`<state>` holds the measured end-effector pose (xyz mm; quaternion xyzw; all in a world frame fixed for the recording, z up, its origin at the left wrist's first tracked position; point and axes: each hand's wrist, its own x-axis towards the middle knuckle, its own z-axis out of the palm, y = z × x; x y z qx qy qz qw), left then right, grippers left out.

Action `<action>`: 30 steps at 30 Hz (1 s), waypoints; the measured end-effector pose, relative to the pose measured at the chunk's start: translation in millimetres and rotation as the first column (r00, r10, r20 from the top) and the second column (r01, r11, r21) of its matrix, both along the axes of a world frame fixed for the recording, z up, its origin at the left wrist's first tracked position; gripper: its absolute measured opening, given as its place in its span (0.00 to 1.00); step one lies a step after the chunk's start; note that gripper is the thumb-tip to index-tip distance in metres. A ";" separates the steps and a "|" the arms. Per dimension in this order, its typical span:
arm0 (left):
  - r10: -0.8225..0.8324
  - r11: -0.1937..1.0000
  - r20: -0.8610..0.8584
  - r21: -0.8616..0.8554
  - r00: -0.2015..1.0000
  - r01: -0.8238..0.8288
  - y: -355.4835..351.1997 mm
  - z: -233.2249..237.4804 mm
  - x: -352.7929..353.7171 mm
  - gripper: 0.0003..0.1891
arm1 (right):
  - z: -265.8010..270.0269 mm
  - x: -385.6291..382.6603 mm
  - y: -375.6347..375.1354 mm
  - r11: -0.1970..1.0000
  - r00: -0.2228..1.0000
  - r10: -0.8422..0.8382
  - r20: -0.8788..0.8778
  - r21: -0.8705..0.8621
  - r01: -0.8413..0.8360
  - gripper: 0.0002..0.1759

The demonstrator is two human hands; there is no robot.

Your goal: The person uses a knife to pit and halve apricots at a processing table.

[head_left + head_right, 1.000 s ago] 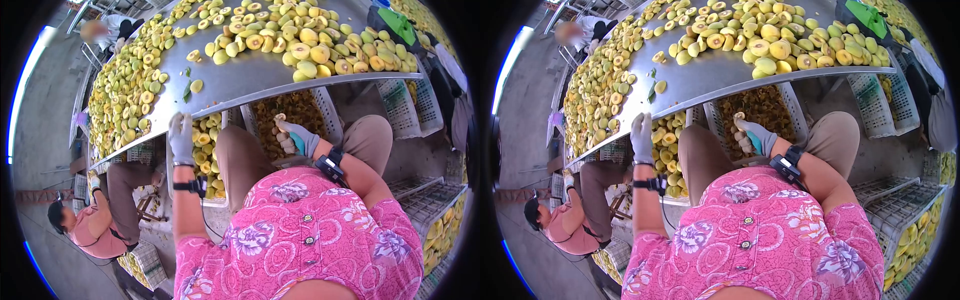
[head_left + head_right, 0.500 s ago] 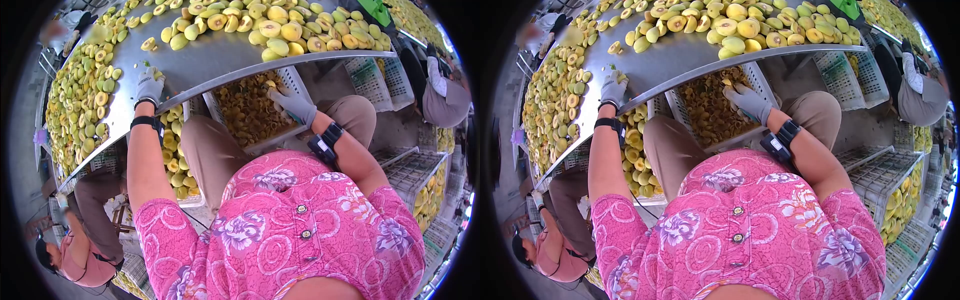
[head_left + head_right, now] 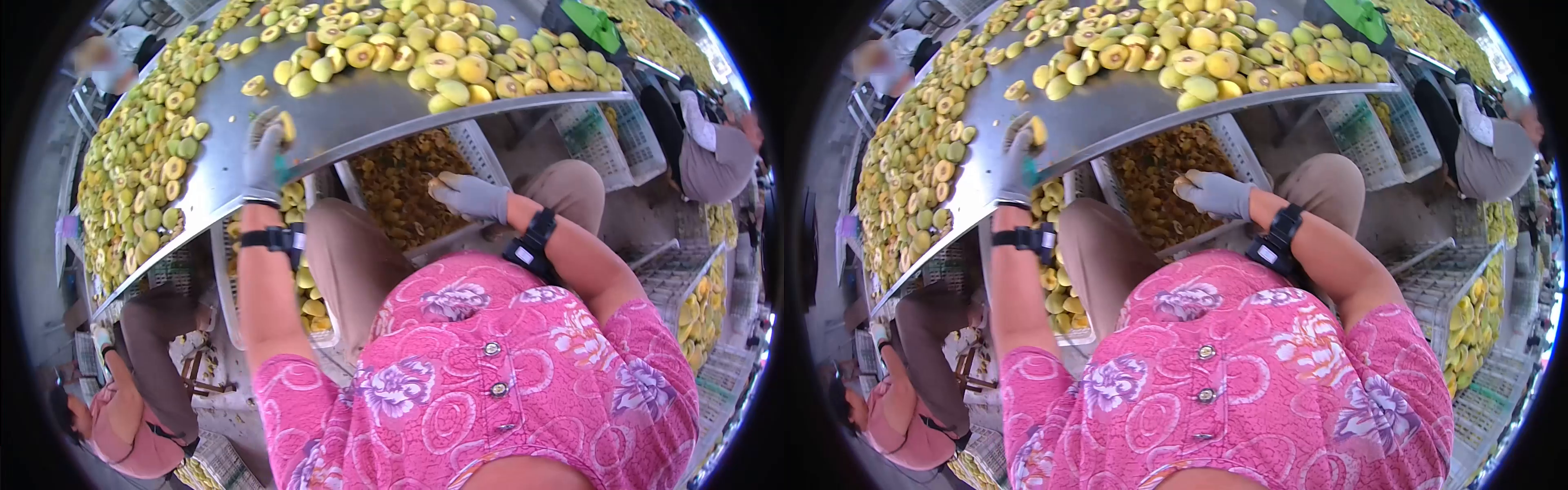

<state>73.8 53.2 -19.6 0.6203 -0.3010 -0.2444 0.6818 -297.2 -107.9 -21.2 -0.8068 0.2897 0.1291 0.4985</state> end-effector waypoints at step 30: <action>-0.282 0.907 -0.519 -0.419 0.807 0.047 -31.1 26.3 -218.6 0.28 | 53.6 32.2 30.2 0.616 0.994 -0.012 0.108 0.784 -0.078 0.22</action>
